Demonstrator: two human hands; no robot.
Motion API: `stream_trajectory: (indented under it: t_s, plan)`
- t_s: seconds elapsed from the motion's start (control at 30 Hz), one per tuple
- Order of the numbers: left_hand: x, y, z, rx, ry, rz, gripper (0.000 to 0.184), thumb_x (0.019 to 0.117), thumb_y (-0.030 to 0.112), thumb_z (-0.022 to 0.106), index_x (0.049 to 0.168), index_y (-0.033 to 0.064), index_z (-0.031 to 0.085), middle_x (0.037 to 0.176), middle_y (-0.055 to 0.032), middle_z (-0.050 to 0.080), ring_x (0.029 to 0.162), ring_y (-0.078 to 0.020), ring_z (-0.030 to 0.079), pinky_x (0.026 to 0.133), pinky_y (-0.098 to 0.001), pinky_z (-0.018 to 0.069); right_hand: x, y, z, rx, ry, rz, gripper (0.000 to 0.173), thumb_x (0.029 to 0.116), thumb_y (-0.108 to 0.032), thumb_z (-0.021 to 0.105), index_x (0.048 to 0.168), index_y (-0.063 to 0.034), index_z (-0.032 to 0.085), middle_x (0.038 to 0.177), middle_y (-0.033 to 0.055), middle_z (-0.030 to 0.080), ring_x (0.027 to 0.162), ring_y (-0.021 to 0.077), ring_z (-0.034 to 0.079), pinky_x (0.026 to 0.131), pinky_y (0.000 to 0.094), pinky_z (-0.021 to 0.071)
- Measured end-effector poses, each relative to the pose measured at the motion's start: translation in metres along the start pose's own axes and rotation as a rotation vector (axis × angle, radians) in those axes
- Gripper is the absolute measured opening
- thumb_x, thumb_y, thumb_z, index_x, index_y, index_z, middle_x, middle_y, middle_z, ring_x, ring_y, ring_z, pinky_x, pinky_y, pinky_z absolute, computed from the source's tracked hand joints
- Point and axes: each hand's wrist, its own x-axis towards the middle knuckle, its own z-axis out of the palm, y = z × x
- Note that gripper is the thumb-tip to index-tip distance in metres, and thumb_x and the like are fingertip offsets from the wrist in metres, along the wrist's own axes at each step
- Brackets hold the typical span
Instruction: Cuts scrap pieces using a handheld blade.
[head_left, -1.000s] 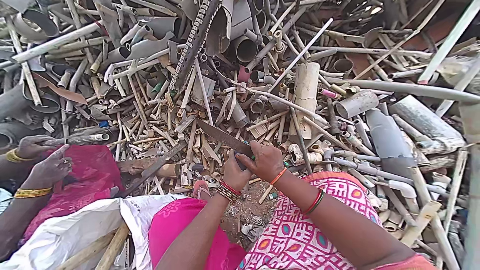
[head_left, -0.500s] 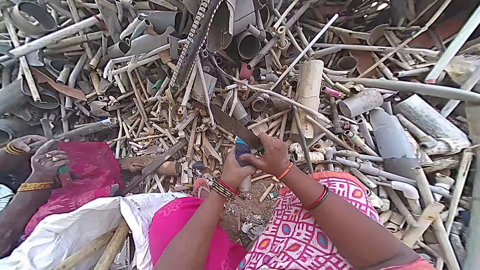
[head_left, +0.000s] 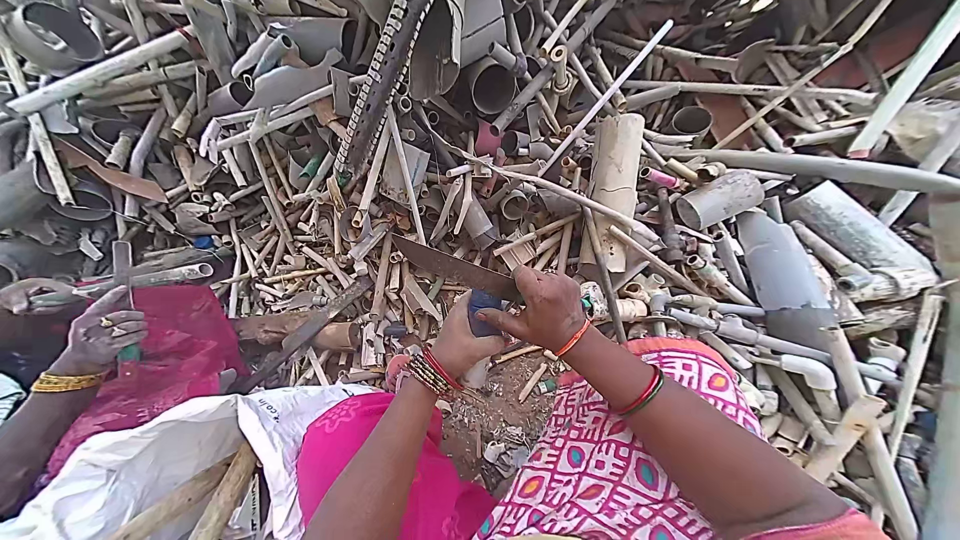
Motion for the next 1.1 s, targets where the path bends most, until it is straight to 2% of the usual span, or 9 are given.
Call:
stream_trajectory:
  t_s: [0.17,0.37,0.5,0.63,0.8,0.87,0.93,1.03,1.1]
  plan:
    - [0.001,0.003,-0.004,0.144,0.022,-0.014,0.064,0.0668,0.006,0.075,0.125,-0.0062,0.051,0.095,-0.0062,0.065,0.081,-0.0051,0.066,0.075,-0.0239,0.0566,-0.003,-0.012,0.000,-0.018,-0.070,0.131,0.063,0.0842,-0.063,0.059,0.071,-0.0012,0.060,0.055,0.0104,0.056,0.045,0.0265,0.059,0.040,0.0403,0.0385]
    - [0.001,0.008,-0.011,0.260,-0.039,-0.015,0.067,0.0669,0.006,0.075,0.127,-0.0105,0.050,0.102,-0.0123,0.064,0.089,-0.0090,0.064,0.081,-0.0263,0.0542,-0.004,-0.011,0.002,-0.011,-0.090,0.112,0.067,0.0873,-0.065,0.055,0.069,-0.0011,0.060,0.052,0.0098,0.053,0.045,0.0271,0.058,0.040,0.0409,0.0383]
    - [0.000,0.005,-0.010,0.249,-0.025,-0.015,0.055,0.0677,0.005,0.074,0.117,-0.0074,0.053,0.093,-0.0056,0.063,0.077,-0.0044,0.065,0.072,-0.0225,0.0560,-0.008,-0.013,0.008,-0.002,-0.075,0.046,0.062,0.0936,-0.058,0.051,0.067,-0.0037,0.061,0.051,0.0093,0.054,0.047,0.0267,0.060,0.044,0.0412,0.0428]
    - [0.003,0.004,0.001,0.007,0.066,-0.049,0.069,0.0626,0.002,0.073,0.126,-0.0069,0.047,0.095,-0.0044,0.063,0.077,-0.0047,0.065,0.071,-0.0226,0.0571,-0.004,-0.020,0.007,0.120,-0.149,0.226,0.060,0.0936,-0.054,0.058,0.084,0.0042,0.069,0.065,0.0173,0.066,0.061,0.0354,0.069,0.052,0.0502,0.0501]
    - [0.003,0.003,0.005,-0.240,0.087,-0.063,0.069,0.0633,0.000,0.073,0.126,-0.0042,0.044,0.090,-0.0009,0.064,0.073,-0.0039,0.066,0.068,-0.0219,0.0588,-0.003,-0.016,0.003,0.339,-0.190,0.372,0.073,0.0878,-0.061,0.062,0.100,0.0108,0.067,0.080,0.0215,0.070,0.075,0.0378,0.071,0.062,0.0542,0.0536]
    - [0.000,0.004,0.004,-0.282,0.082,-0.092,0.073,0.0652,-0.001,0.074,0.130,-0.0059,0.040,0.093,-0.0030,0.062,0.075,-0.0051,0.067,0.070,-0.0220,0.0589,0.000,-0.013,-0.003,0.422,-0.218,0.426,0.070,0.0877,-0.055,0.066,0.110,0.0118,0.064,0.088,0.0218,0.071,0.083,0.0353,0.071,0.072,0.0524,0.0550]
    - [-0.001,0.004,0.002,-0.314,0.084,-0.107,0.075,0.0662,0.001,0.073,0.132,-0.0053,0.038,0.093,-0.0035,0.062,0.075,-0.0061,0.066,0.069,-0.0225,0.0591,0.005,-0.014,-0.012,0.518,-0.331,0.541,0.060,0.0950,-0.042,0.061,0.122,0.0117,0.059,0.096,0.0223,0.069,0.093,0.0327,0.069,0.083,0.0507,0.0533]
    - [-0.001,0.006,0.003,-0.399,0.111,-0.141,0.062,0.0792,0.005,0.063,0.134,-0.0028,0.035,0.089,-0.0033,0.059,0.070,-0.0074,0.065,0.065,-0.0236,0.0588,0.016,-0.014,-0.023,0.610,-0.582,0.733,0.043,0.1049,-0.023,0.039,0.136,0.0054,0.048,0.098,0.0180,0.062,0.092,0.0271,0.062,0.085,0.0467,0.0486]
    - [-0.002,0.011,0.006,-0.491,0.160,-0.193,0.046,0.0937,0.004,0.048,0.137,-0.0003,0.035,0.086,-0.0050,0.059,0.066,-0.0092,0.064,0.060,-0.0239,0.0570,0.021,-0.015,-0.029,0.655,-0.701,0.864,0.043,0.1027,-0.012,0.043,0.143,0.0012,0.041,0.105,0.0183,0.061,0.093,0.0256,0.062,0.083,0.0444,0.0497]
